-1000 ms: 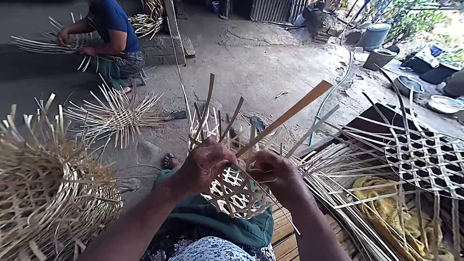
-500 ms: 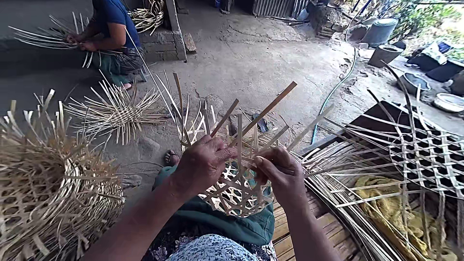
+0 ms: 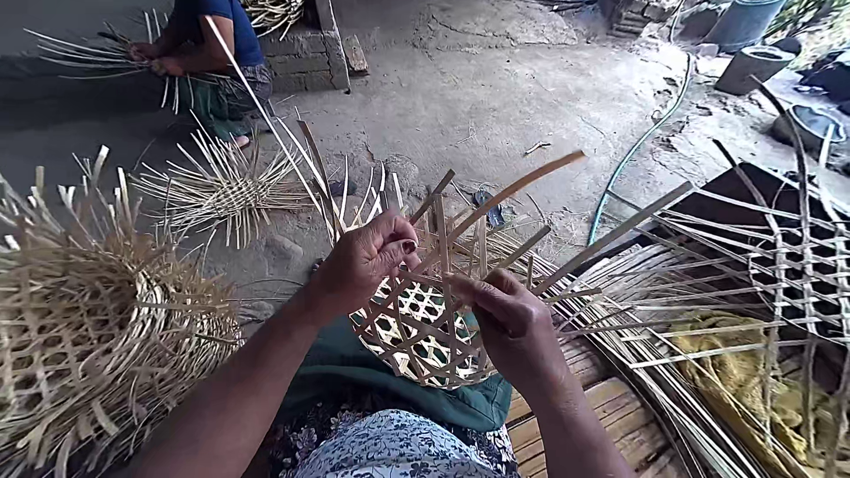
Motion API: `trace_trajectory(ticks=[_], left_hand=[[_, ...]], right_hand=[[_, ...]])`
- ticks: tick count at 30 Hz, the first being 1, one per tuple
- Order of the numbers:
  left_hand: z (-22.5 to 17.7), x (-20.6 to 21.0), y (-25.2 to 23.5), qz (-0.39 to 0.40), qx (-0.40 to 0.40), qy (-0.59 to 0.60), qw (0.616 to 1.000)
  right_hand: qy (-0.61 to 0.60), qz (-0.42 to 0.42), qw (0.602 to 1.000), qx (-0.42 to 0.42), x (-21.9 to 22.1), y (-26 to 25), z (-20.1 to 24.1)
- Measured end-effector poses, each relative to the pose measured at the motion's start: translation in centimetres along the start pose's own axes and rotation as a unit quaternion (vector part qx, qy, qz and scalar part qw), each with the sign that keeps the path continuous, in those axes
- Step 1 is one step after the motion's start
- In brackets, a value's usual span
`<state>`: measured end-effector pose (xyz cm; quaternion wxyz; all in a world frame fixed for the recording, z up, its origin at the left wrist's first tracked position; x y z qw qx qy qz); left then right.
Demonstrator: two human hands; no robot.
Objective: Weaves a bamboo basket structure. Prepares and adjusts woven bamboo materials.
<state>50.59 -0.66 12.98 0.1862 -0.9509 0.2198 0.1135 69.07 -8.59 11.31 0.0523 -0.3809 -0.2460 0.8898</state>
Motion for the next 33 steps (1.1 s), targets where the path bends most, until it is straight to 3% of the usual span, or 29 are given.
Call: trace_trajectory(ticks=[3, 6, 12, 17, 20, 22, 26, 30, 33], left_hand=[[0.1, -0.3, -0.4, -0.016, -0.029, -0.057, 0.998], [0.2, 0.0, -0.8, 0.018, -0.044, -0.144, 0.988], [0.1, 0.4, -0.3, 0.035, 0.027, 0.048, 0.998], [0.4, 0.1, 0.6, 0.012, 0.076, 0.073, 0.994], [-1.1, 0.1, 1.4, -0.050, 0.158, -0.068, 0.984], [-3.6, 1.3, 2.0, -0.068, 0.240, -0.210, 0.945], [-4.2, 6.0, 1.7, 0.070, 0.292, -0.396, 0.868], [-5.0, 5.5, 0.7, 0.055, 0.291, -0.407, 0.864], [-7.2, 2.7, -0.5, -0.024, 0.293, -0.391, 0.872]], right_hand=[[-0.062, 0.007, 0.998, -0.028, 0.2, 0.0, 0.0], [-0.071, -0.009, 0.996, -0.056, 0.6, 0.3, 0.3], [-0.029, -0.013, 0.999, -0.029, -0.2, 0.2, 0.4], [0.026, -0.007, 1.000, 0.012, -0.4, -0.2, 0.4], [0.015, 0.007, 1.000, 0.022, -0.1, -0.3, 0.2], [-0.034, 0.022, 0.999, 0.030, 0.5, -0.4, -0.2], [-0.200, -0.016, 0.979, 0.044, 1.2, -0.9, -1.1], [-0.311, -0.041, 0.948, 0.054, -0.2, -1.7, -0.7], [-0.220, -0.072, 0.973, -0.012, -4.1, -2.1, 1.6]])
Point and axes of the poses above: each hand's wrist, its own y-axis away from the middle knuckle, its own x-axis out of the palm, z = x × y, the point moved 8 cm from there along -y, towards the middle knuckle, and after that the axes turned 4 degrees about y, right-handed, at the moved point
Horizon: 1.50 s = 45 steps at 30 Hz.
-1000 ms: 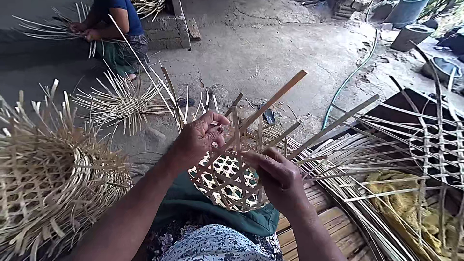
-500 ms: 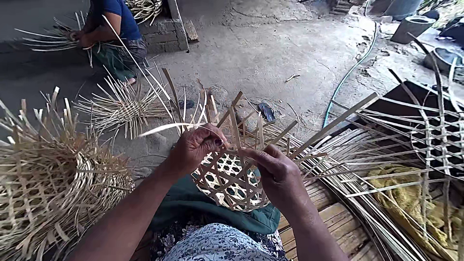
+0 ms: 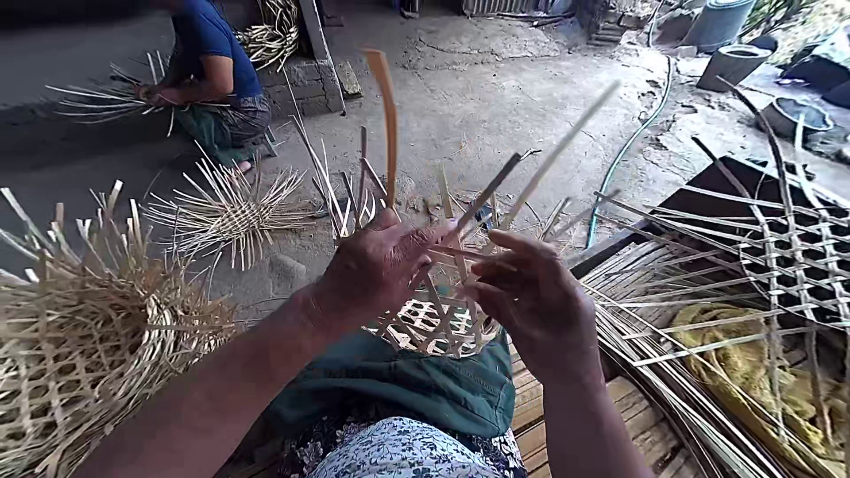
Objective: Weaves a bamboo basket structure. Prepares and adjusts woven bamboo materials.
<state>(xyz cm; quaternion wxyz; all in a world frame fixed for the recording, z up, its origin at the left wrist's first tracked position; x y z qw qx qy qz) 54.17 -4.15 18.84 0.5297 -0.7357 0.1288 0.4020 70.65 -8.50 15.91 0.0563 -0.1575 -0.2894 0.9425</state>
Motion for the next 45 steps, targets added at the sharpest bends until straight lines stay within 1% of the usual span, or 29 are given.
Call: trace_trajectory(ticks=[2, 4, 6, 7, 8, 10, 12, 14, 15, 16, 19, 21, 24, 27, 29, 30, 32, 33, 34, 35, 37, 39, 40, 41, 43, 45], left_hand=[[0.5, -1.4, -0.3, -0.030, -0.031, 0.038, 0.998], [0.2, -1.6, 0.2, -0.032, -0.062, 0.102, 0.992], [0.5, -0.6, 1.3, -0.020, -0.092, 0.189, 0.978], [0.9, 0.1, 2.0, -0.012, -0.105, 0.240, 0.965], [1.4, 0.6, 2.6, -0.004, -0.117, 0.290, 0.950], [2.1, 1.3, 3.4, 0.007, -0.133, 0.370, 0.919], [2.9, 1.6, 3.8, 0.006, -0.152, 0.414, 0.897], [3.7, 1.9, 4.2, -0.004, -0.172, 0.440, 0.881], [4.1, 2.0, 4.3, -0.011, -0.178, 0.437, 0.882], [4.4, 1.9, 4.3, -0.020, -0.181, 0.411, 0.893], [4.2, 1.7, 4.4, -0.039, -0.172, 0.257, 0.950], [3.6, 1.6, 4.3, -0.053, -0.156, 0.184, 0.969], [2.7, 1.4, 4.0, -0.078, -0.122, 0.104, 0.984], [2.1, 1.5, 3.7, -0.077, -0.105, 0.054, 0.990], [1.4, 1.7, 3.6, -0.069, -0.088, 0.024, 0.993], [1.0, 1.9, 3.5, -0.066, -0.079, 0.007, 0.995], [0.1, 1.9, 3.3, -0.060, -0.069, -0.022, 0.996], [-0.1, 1.9, 3.2, -0.058, -0.071, -0.025, 0.995], [0.0, 1.8, 3.2, -0.053, -0.082, -0.013, 0.995], [0.4, 1.7, 3.1, -0.044, -0.105, 0.018, 0.993], [2.1, 1.9, 3.1, -0.008, -0.186, 0.132, 0.974], [4.0, 2.2, 3.2, 0.036, -0.261, 0.230, 0.937], [4.6, 2.3, 3.2, 0.041, -0.290, 0.262, 0.920], [5.0, 2.4, 3.2, 0.038, -0.314, 0.273, 0.909], [5.3, 2.4, 3.3, 0.018, -0.344, 0.271, 0.899], [5.3, 2.6, 3.3, -0.008, -0.344, 0.287, 0.894]], right_hand=[[0.130, -0.028, 0.990, -0.049, -0.7, -0.3, 1.4], [0.249, -0.031, 0.966, -0.069, -0.1, -0.3, 1.9], [0.325, -0.014, 0.943, -0.070, 1.0, -0.1, 2.1], [0.332, 0.001, 0.941, -0.061, 1.4, 0.0, 1.9], [0.315, 0.017, 0.948, -0.045, 1.5, 0.0, 1.5], [0.231, 0.048, 0.972, -0.003, 1.5, -0.2, 0.2], [0.126, 0.069, 0.989, 0.020, 1.6, -0.5, -0.7], [0.030, 0.078, 0.996, 0.025, 1.8, -0.8, -1.3], [0.005, 0.076, 0.997, 0.018, 1.9, -0.9, -1.5], [-0.010, 0.074, 0.997, 0.009, 2.0, -0.9, -1.8], [-0.030, 0.070, 0.997, -0.029, 2.2, -0.8, -2.3], [-0.026, 0.066, 0.997, -0.034, 2.2, -0.9, -2.6], [-0.076, 0.058, 0.995, 0.011, 1.9, -1.1, -2.9], [-0.134, 0.011, 0.990, 0.048, 1.1, -1.5, -3.3], [-0.108, -0.008, 0.993, 0.043, 0.8, -1.4, -3.0], [-0.062, -0.020, 0.997, 0.033, 0.7, -1.1, -2.6], [0.109, -0.043, 0.993, 0.014, 0.5, -0.4, -1.5], [0.194, -0.048, 0.980, 0.004, 0.6, 0.0, -0.9], [0.248, -0.052, 0.967, -0.007, 0.7, 0.3, -0.6], [0.273, -0.052, 0.960, -0.023, 0.8, 0.6, -0.5], [0.268, -0.039, 0.961, -0.059, 1.0, 0.7, -0.9], [0.228, -0.013, 0.969, -0.090, 1.0, 0.6, -1.7], [0.208, 0.000, 0.972, -0.106, 1.1, 0.6, -1.8], [0.192, 0.014, 0.974, -0.121, 1.4, 0.6, -1.8], [0.190, 0.036, 0.972, -0.132, 2.0, 0.7, -1.5], [0.215, 0.036, 0.968, -0.124, 2.3, 0.7, -1.6]])
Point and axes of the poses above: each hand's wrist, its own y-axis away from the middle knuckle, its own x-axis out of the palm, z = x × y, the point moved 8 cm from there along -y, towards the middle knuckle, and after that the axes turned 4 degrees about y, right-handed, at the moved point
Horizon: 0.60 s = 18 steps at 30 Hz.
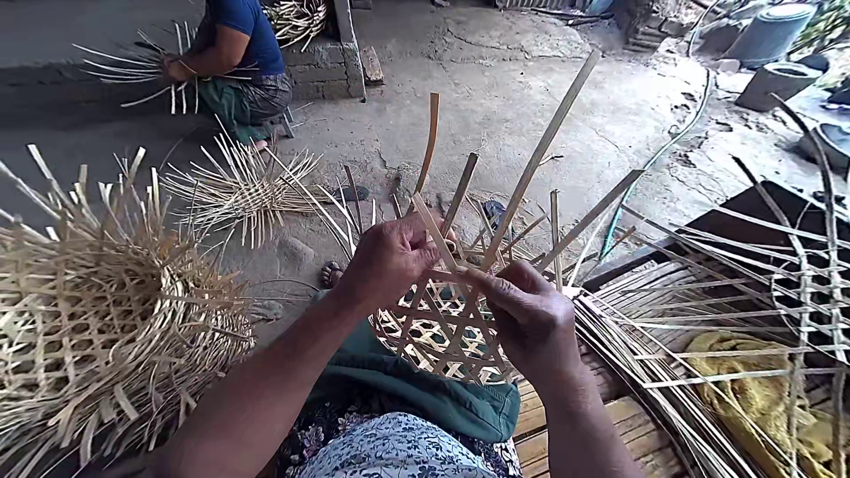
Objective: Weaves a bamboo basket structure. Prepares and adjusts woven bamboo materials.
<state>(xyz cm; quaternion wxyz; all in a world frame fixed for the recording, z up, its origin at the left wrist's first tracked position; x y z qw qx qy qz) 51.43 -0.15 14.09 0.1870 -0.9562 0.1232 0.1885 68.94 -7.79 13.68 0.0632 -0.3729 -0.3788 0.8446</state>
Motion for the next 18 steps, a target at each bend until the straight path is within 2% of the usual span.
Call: trace_trajectory(ticks=[5, 8, 11, 14, 16, 18], left_hand=[[-0.7, 0.3, 1.1, -0.014, 0.104, 0.101, 0.989], [-1.2, 0.1, 1.2, -0.045, 0.132, -0.006, 0.990], [-4.1, 1.0, 2.2, -0.090, 0.256, -0.186, 0.944], [-4.9, 4.1, 3.2, -0.032, 0.314, -0.281, 0.906], [-4.7, 4.9, 3.3, -0.020, 0.309, -0.309, 0.899], [-5.2, 4.3, 3.1, -0.028, 0.309, -0.276, 0.910]], right_hand=[[0.057, 0.030, 0.996, 0.060, -0.4, -0.5, -0.4], [0.028, 0.051, 0.994, 0.089, -0.3, -0.8, -1.0], [-0.053, 0.068, 0.989, 0.121, 0.6, -0.8, -1.9], [-0.122, 0.050, 0.981, 0.143, 1.3, -0.7, -2.3], [-0.155, 0.030, 0.975, 0.157, 1.2, -0.5, -2.2], [-0.089, -0.001, 0.986, 0.142, -0.3, -0.6, -0.7]])
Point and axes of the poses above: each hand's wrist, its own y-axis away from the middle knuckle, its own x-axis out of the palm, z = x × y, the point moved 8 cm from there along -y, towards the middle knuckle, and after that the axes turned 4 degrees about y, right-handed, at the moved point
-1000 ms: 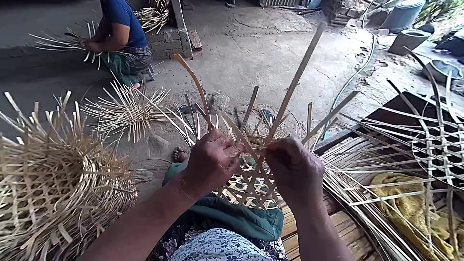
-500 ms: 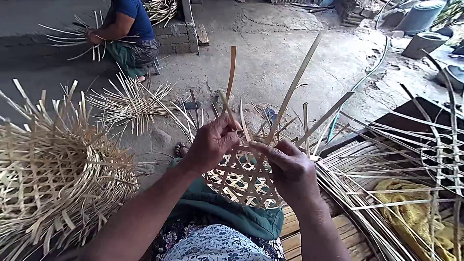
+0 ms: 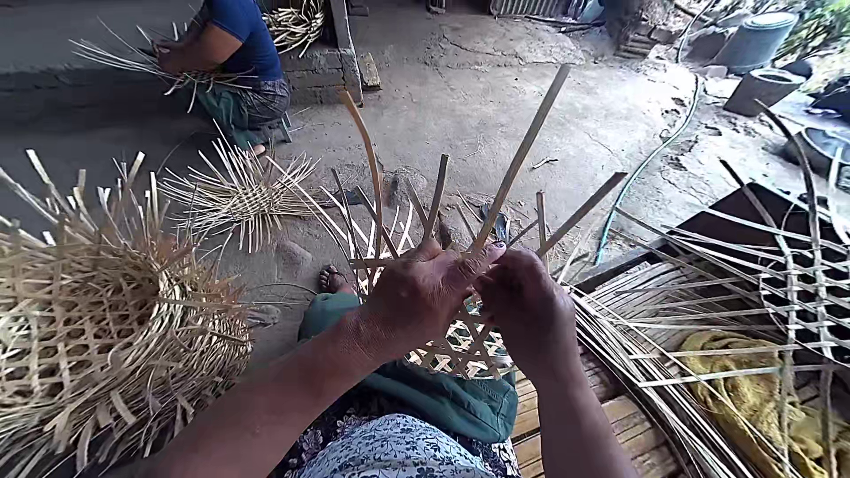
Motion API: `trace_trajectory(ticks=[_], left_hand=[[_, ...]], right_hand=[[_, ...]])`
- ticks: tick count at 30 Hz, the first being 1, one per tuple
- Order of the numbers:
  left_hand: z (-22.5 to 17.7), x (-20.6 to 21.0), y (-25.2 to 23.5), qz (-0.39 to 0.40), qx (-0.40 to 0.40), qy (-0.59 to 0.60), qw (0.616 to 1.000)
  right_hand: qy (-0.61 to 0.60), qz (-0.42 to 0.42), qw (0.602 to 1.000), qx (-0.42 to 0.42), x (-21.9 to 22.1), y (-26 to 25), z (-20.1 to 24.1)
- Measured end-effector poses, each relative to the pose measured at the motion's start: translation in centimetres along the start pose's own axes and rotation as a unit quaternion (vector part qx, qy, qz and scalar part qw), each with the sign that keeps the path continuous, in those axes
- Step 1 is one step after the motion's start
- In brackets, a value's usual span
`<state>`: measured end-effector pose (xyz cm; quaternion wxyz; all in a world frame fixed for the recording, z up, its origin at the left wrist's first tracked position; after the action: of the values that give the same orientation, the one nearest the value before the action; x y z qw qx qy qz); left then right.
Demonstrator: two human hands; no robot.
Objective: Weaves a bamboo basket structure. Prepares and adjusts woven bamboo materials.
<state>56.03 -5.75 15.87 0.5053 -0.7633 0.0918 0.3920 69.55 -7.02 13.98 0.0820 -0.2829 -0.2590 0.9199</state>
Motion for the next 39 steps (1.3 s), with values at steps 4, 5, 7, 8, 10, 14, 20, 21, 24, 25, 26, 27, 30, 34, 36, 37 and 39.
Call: trace_trajectory(ticks=[4, 5, 7, 8, 10, 14, 20, 21, 24, 25, 26, 27, 30, 34, 36, 37, 39], left_hand=[[0.6, -2.3, -0.2, -0.022, -0.034, 0.088, 0.995], [0.7, -2.3, -0.1, -0.018, -0.034, 0.102, 0.994], [1.5, -1.8, 0.3, -0.012, -0.039, 0.132, 0.990], [2.0, -1.5, 0.5, -0.013, -0.042, 0.145, 0.988], [3.0, -1.1, 0.7, -0.023, -0.050, 0.162, 0.985], [4.4, -0.6, 0.7, -0.053, -0.037, 0.133, 0.989], [2.6, -0.1, 0.9, -0.054, -0.016, 0.024, 0.998], [2.4, -0.3, 0.7, -0.046, -0.034, 0.043, 0.997], [3.0, -1.0, 0.0, 0.006, -0.115, 0.160, 0.980], [3.5, -1.1, -0.1, 0.034, -0.145, 0.191, 0.970], [4.0, -1.0, -0.1, 0.056, -0.181, 0.219, 0.957], [4.4, -0.9, -0.1, 0.071, -0.217, 0.234, 0.945], [4.8, -0.7, 0.1, 0.042, -0.238, 0.216, 0.946], [3.4, -0.8, 0.5, -0.010, -0.167, 0.207, 0.964], [2.4, -0.8, 0.8, -0.040, -0.101, 0.209, 0.972], [2.0, -0.8, 0.9, -0.057, -0.068, 0.208, 0.974], [1.5, -0.7, 1.1, -0.072, -0.040, 0.202, 0.976]], right_hand=[[0.208, -0.021, 0.977, -0.041, -2.0, 0.6, 3.1], [0.206, -0.014, 0.978, -0.042, -2.0, 0.5, 3.0], [0.157, 0.022, 0.987, -0.020, -1.7, 0.3, 1.8], [0.107, 0.038, 0.994, -0.005, -1.5, 0.1, 1.0], [-0.010, 0.057, 0.998, 0.006, -1.1, -0.2, 0.1], [-0.002, 0.038, 0.997, -0.063, -0.4, 0.0, 0.3], [0.106, -0.031, 0.984, -0.142, 0.0, 0.3, 1.2], [0.109, -0.037, 0.984, -0.138, -0.2, 0.2, 1.1], [0.134, -0.036, 0.982, -0.125, -0.7, 0.0, 1.3], [0.141, -0.029, 0.982, -0.120, -0.8, 0.0, 1.4], [0.143, -0.019, 0.983, -0.117, -0.7, 0.0, 1.4], [0.144, -0.010, 0.983, -0.117, -0.5, 0.0, 1.4], [0.140, 0.017, 0.985, -0.099, 0.1, 0.3, 1.6], [0.165, 0.029, 0.985, -0.051, -0.4, 0.3, 1.4], [0.182, 0.032, 0.982, -0.029, -0.8, 0.3, 1.4], [0.194, 0.033, 0.980, -0.018, -0.9, 0.3, 1.3], [0.212, 0.034, 0.977, -0.001, -1.0, 0.5, 0.9]])
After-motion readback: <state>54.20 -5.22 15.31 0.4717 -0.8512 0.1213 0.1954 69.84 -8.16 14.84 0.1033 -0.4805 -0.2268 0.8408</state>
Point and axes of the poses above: each hand's wrist, its own y-axis away from the middle knuckle, its own x-axis out of the palm, z = x × y, the point moved 8 cm from there along -y, towards the middle knuckle, and after that the axes turned 4 degrees about y, right-handed, at the moved point
